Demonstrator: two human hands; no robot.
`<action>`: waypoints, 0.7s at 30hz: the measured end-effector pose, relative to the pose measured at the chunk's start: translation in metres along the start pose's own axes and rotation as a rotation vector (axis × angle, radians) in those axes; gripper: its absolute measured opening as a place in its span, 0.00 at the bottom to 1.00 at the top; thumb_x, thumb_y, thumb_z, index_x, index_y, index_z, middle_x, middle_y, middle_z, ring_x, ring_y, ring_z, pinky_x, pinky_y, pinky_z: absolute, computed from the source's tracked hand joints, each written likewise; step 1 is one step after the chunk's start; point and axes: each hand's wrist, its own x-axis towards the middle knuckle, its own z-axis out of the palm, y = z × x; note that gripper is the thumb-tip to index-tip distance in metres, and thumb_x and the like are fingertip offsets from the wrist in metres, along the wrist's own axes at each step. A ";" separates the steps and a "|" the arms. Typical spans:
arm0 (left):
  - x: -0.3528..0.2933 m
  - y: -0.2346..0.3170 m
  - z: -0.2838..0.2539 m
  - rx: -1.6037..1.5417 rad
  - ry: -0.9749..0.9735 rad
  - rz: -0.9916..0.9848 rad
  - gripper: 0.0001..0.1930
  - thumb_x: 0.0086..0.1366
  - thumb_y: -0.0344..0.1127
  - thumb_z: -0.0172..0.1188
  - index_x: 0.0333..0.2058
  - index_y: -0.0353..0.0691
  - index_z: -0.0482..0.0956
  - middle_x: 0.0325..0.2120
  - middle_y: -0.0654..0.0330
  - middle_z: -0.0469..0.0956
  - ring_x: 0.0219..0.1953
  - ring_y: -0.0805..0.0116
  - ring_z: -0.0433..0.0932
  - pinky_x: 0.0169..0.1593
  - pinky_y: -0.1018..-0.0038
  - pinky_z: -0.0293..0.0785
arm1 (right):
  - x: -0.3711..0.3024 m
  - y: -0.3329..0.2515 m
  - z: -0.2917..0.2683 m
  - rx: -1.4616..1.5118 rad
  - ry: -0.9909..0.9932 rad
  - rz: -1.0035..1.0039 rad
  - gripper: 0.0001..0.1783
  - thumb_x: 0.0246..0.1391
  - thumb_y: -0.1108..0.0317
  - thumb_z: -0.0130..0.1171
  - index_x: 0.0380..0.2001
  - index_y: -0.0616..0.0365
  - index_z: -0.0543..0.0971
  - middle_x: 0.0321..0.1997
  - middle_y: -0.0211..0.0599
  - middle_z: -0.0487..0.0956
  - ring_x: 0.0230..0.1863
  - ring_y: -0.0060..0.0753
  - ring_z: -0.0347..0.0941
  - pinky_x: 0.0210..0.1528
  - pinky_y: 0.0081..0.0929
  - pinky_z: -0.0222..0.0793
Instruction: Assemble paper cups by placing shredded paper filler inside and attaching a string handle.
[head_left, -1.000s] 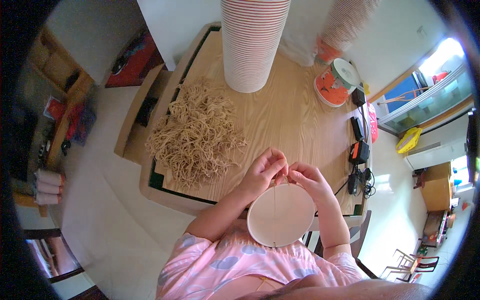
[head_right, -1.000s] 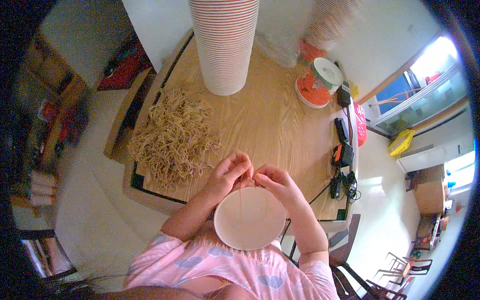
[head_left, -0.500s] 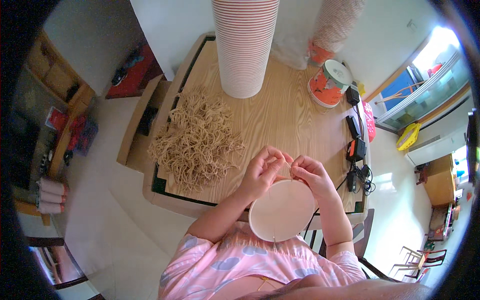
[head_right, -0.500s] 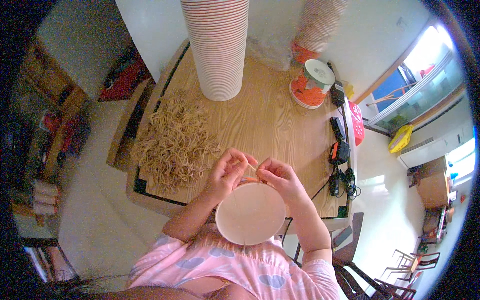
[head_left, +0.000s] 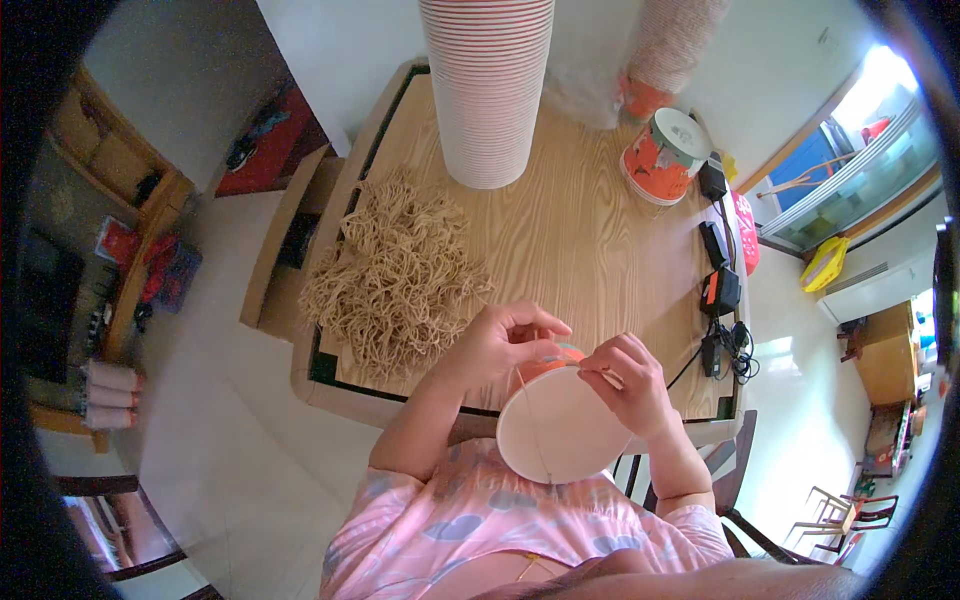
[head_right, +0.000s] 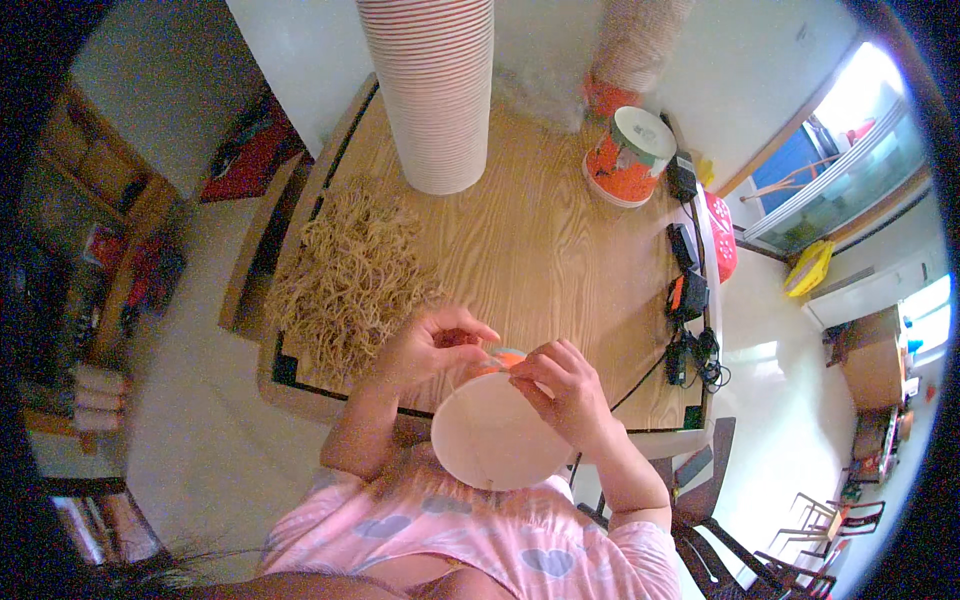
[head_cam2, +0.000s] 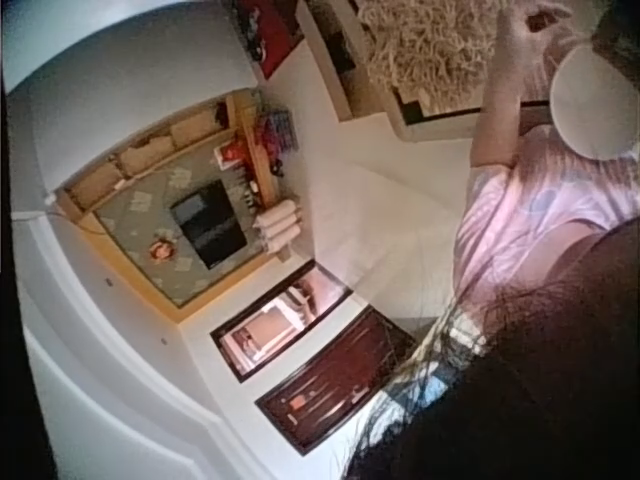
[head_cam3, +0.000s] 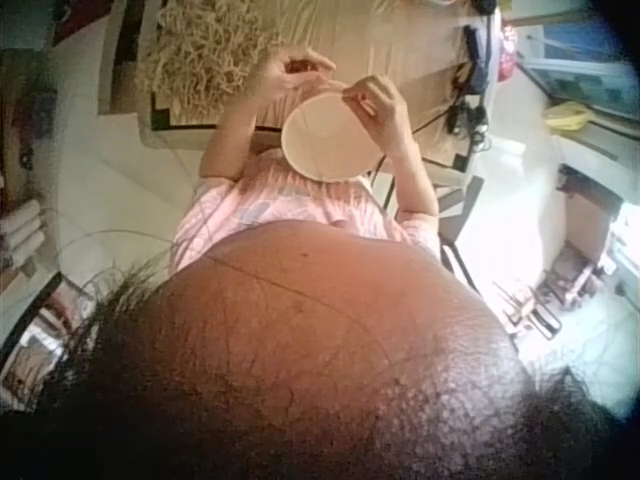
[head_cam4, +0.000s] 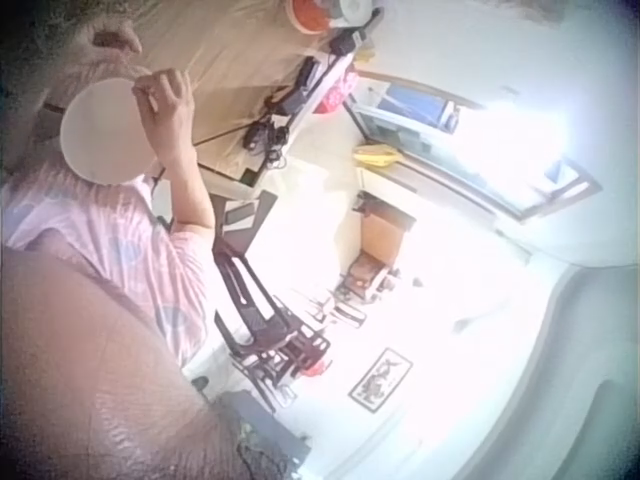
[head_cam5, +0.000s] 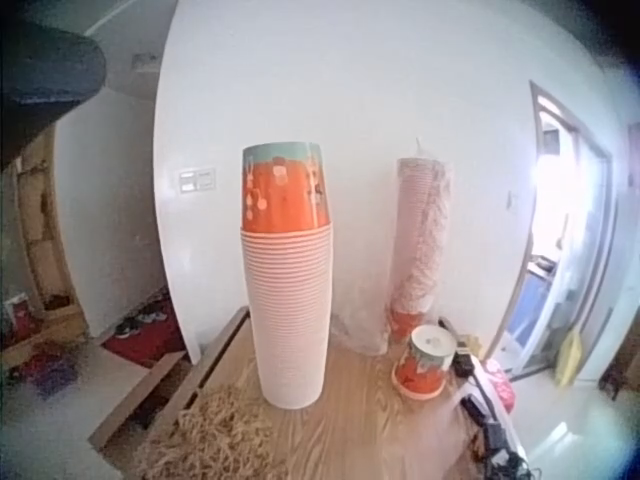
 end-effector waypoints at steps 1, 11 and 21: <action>-0.001 0.005 -0.003 0.001 0.002 -0.004 0.07 0.57 0.30 0.64 0.35 0.38 0.82 0.26 0.66 0.76 0.25 0.81 0.70 0.30 0.84 0.67 | -0.001 0.000 0.001 0.004 -0.001 0.001 0.08 0.41 0.77 0.65 0.27 0.58 0.76 0.29 0.36 0.75 0.31 0.40 0.72 0.32 0.31 0.68; -0.001 0.021 -0.004 0.439 -0.126 0.073 0.07 0.53 0.30 0.65 0.31 0.36 0.82 0.24 0.60 0.73 0.28 0.70 0.73 0.32 0.74 0.69 | -0.012 -0.004 -0.001 0.007 -0.044 -0.085 0.10 0.42 0.75 0.63 0.32 0.59 0.77 0.32 0.36 0.74 0.34 0.40 0.71 0.36 0.33 0.70; -0.025 0.009 0.028 0.516 -0.014 0.141 0.05 0.57 0.31 0.61 0.29 0.36 0.77 0.26 0.56 0.73 0.30 0.60 0.75 0.35 0.69 0.71 | -0.031 -0.007 0.003 -0.001 -0.011 -0.318 0.15 0.40 0.75 0.64 0.36 0.61 0.77 0.34 0.37 0.75 0.33 0.38 0.72 0.36 0.32 0.70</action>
